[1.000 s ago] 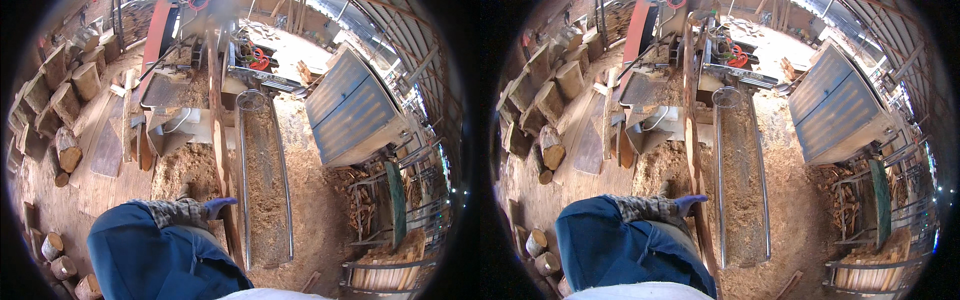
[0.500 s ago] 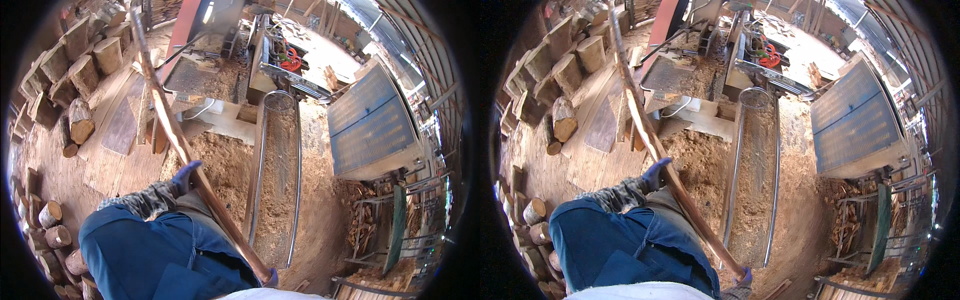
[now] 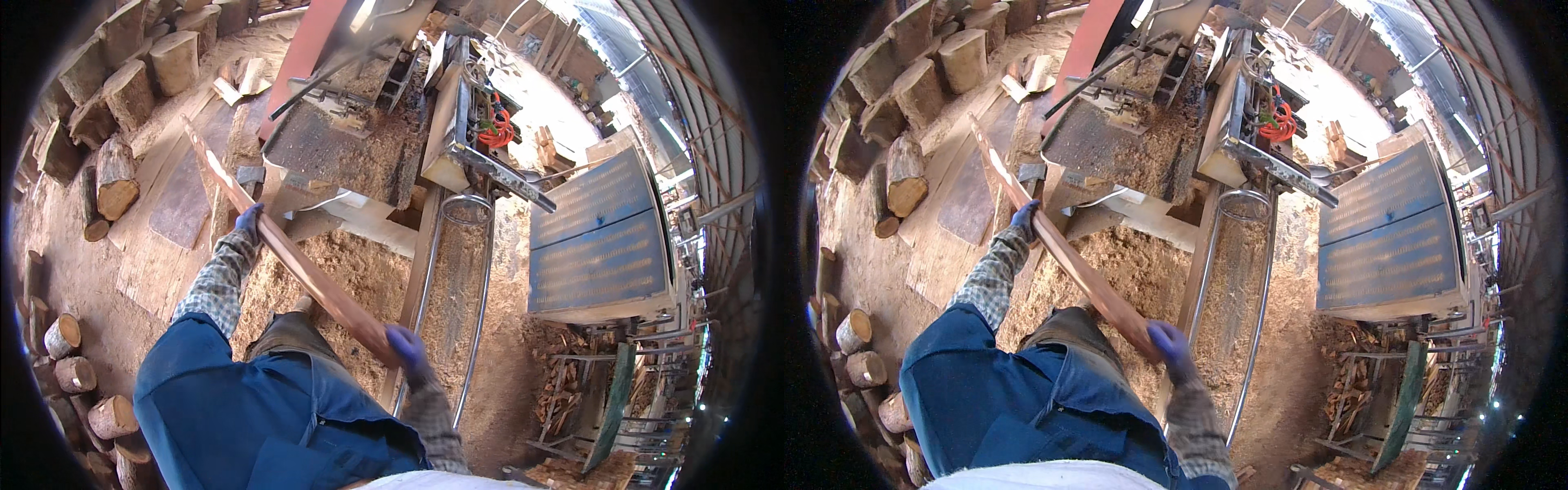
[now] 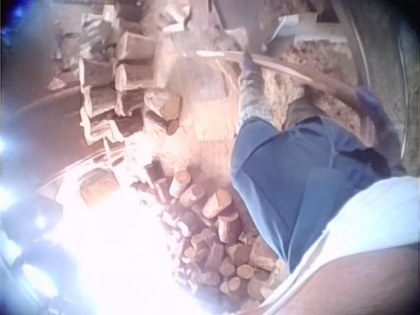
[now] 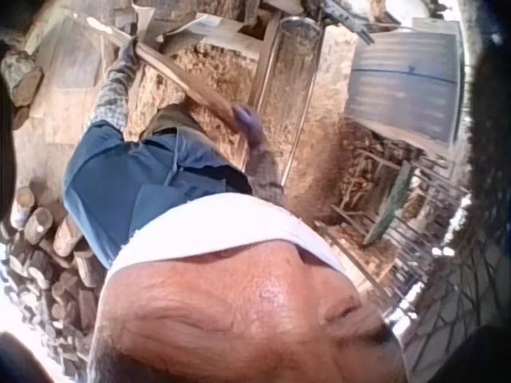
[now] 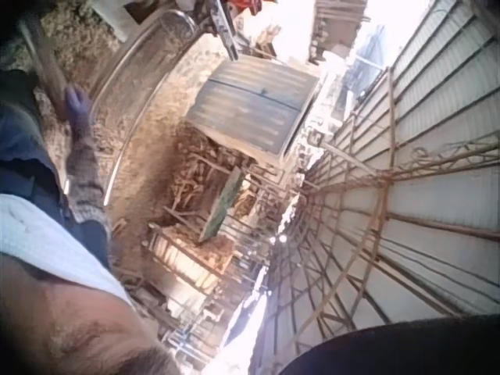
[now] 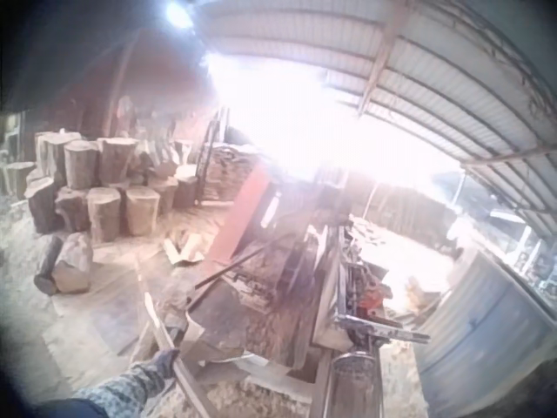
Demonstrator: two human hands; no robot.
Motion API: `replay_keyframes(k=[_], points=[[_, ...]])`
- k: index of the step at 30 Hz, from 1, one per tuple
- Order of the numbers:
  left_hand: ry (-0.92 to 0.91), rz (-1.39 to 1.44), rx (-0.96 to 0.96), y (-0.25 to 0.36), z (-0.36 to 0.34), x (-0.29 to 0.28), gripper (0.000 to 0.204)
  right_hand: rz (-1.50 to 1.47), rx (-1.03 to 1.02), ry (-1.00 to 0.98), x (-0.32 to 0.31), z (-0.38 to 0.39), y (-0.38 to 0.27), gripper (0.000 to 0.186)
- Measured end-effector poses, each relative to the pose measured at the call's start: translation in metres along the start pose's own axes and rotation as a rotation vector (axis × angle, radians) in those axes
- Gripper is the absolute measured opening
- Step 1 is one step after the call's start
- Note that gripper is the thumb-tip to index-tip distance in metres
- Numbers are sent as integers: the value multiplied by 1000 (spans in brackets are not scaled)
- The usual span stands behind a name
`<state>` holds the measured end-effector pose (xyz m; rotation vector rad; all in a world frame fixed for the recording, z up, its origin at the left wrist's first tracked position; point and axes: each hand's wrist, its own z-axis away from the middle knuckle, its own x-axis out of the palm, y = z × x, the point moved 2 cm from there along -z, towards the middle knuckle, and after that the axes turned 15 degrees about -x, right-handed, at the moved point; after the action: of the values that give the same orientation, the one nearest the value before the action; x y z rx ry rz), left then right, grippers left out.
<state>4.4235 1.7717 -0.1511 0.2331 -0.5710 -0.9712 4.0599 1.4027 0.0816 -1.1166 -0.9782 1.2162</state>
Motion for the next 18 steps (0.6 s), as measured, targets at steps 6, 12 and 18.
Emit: replay_keyframes(k=[6, 12, 18], points=[[-27, -8, 67, 23, -17, 20, 41, 92, -201, -139, 156, -155, 20, 71], [282, -767, 647, 90, 60, -7, 67, 88, -35, -421, 151, -178, 24, 64], [77, -544, 269, 46, 102, -31, 84, 17, 247, -267, 46, -175, 96, 48]])
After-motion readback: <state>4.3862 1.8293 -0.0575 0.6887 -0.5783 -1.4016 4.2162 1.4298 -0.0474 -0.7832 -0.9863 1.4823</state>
